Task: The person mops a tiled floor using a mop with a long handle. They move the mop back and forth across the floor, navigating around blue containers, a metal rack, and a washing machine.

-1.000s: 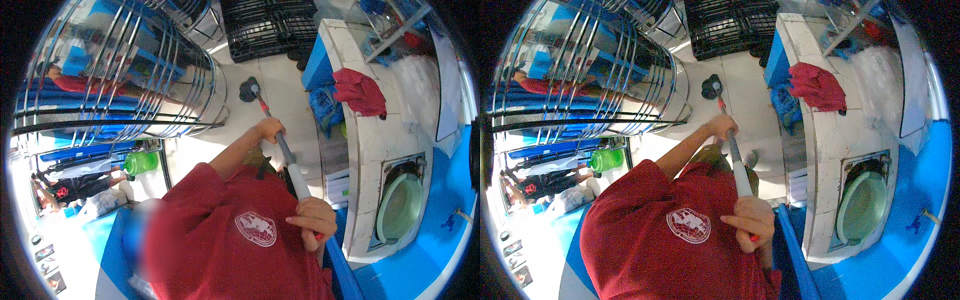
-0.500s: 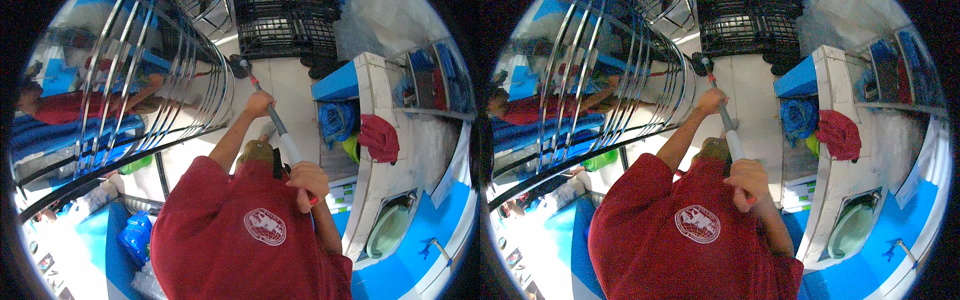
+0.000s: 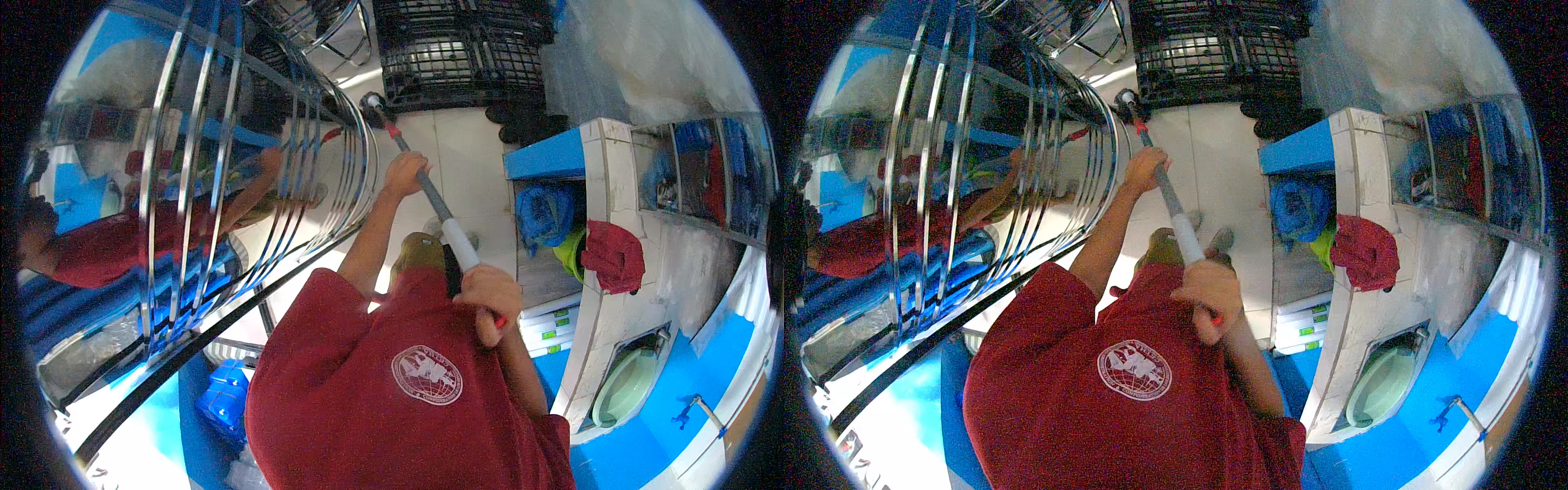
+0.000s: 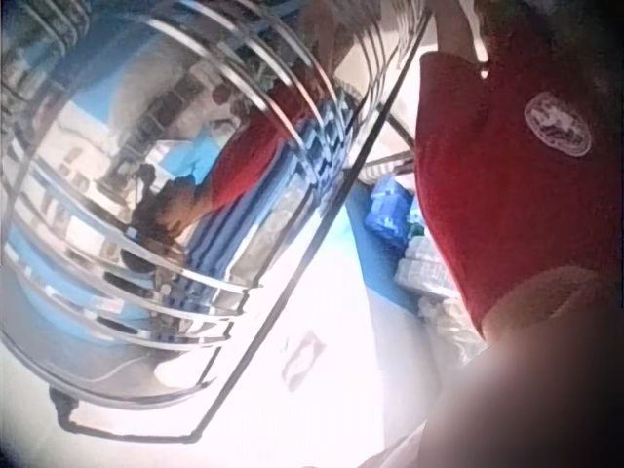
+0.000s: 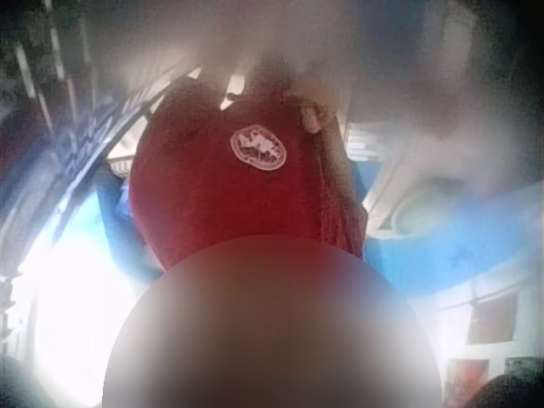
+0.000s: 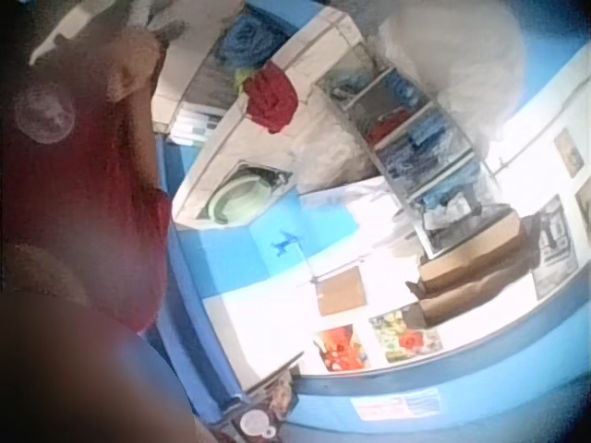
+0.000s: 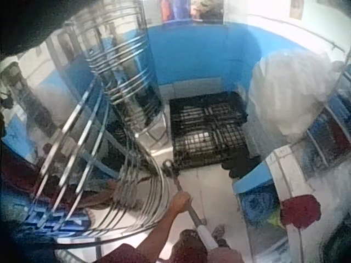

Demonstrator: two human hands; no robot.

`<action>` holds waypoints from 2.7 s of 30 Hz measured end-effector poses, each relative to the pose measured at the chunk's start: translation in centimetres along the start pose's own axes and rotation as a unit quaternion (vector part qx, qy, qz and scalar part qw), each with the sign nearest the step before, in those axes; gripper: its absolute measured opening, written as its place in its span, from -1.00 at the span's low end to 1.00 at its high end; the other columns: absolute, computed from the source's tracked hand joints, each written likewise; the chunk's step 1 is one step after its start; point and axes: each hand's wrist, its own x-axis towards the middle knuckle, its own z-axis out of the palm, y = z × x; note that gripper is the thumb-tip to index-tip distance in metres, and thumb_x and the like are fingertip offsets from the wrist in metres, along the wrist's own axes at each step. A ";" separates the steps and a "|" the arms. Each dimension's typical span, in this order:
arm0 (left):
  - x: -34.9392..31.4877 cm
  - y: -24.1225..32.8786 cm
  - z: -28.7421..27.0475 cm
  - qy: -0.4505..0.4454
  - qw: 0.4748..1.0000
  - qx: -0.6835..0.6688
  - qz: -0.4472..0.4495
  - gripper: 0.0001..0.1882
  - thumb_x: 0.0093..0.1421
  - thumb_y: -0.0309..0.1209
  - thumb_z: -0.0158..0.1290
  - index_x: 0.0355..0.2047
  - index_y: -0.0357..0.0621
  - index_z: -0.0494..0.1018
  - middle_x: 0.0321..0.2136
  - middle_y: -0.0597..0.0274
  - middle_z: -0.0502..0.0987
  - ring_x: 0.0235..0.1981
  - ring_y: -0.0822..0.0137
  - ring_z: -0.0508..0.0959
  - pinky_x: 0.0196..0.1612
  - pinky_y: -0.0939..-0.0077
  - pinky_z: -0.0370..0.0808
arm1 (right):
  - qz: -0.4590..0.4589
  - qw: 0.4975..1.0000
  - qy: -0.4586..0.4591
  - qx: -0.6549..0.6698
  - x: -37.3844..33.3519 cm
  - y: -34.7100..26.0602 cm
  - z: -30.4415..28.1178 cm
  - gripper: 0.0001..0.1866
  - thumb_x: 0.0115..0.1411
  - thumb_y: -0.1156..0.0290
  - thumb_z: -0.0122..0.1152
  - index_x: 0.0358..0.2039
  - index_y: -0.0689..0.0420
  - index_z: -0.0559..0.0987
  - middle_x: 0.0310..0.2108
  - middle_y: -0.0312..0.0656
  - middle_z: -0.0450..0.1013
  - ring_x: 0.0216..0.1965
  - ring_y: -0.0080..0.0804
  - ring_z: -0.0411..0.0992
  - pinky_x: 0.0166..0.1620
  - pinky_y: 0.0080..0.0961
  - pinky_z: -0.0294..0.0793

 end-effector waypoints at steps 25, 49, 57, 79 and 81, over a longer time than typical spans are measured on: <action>3.9 16.2 3.4 -0.056 0.997 -0.048 -0.032 -0.79 -0.39 -0.33 0.15 -0.64 0.01 0.44 -0.59 0.24 0.46 -0.44 0.11 0.48 -0.35 0.25 0.41 | 0.110 0.993 0.018 0.049 -1.8 -6.6 -16.6 -0.80 -0.19 0.44 -0.03 -0.55 0.20 0.54 -0.74 -0.24 0.32 -0.69 -0.33 0.31 -0.53 -0.47 0.30; 3.3 28.1 0.7 -0.121 0.987 -0.101 0.019 -0.81 -0.16 -0.29 0.07 -0.78 -0.05 0.40 -0.73 0.12 0.42 -0.59 0.04 0.46 -0.48 0.20 0.36 | -0.155 0.965 -0.150 0.149 -0.6 -13.5 -21.8 -0.56 -0.40 0.40 0.16 -0.39 0.32 0.56 -0.79 -0.33 0.16 -0.80 -0.45 0.15 -0.74 -0.52 0.10; 7.2 23.2 -2.3 -0.022 1.000 0.002 0.005 -0.82 -0.13 -0.31 0.08 -0.73 -0.10 0.39 -0.69 0.16 0.45 -0.56 0.07 0.48 -0.45 0.22 0.38 | -0.132 0.974 -0.152 0.106 1.1 -10.9 -21.1 -0.69 -0.28 0.54 0.10 -0.41 0.16 0.58 -0.77 -0.30 0.25 -0.76 -0.34 0.23 -0.67 -0.42 0.20; 6.8 10.8 1.4 -0.022 0.990 0.007 -0.136 -0.46 -0.15 -0.41 0.18 -0.08 -0.07 0.34 0.04 0.04 0.33 0.15 0.00 0.22 0.17 0.12 0.14 | 0.023 0.997 -0.012 0.068 2.4 19.0 -8.4 -0.90 -0.12 0.66 -0.08 -0.60 0.24 0.44 -0.61 -0.13 0.36 -0.55 -0.22 0.33 -0.40 -0.42 0.32; 7.7 8.6 0.0 -0.039 0.987 0.014 -0.156 -0.51 -0.19 -0.39 0.20 -0.16 -0.06 0.38 -0.05 0.05 0.41 0.08 0.02 0.32 0.16 0.15 0.17 | 0.016 0.998 -0.046 0.038 4.5 16.9 -8.9 -0.90 -0.12 0.66 -0.08 -0.60 0.25 0.43 -0.61 -0.12 0.37 -0.54 -0.19 0.34 -0.40 -0.41 0.33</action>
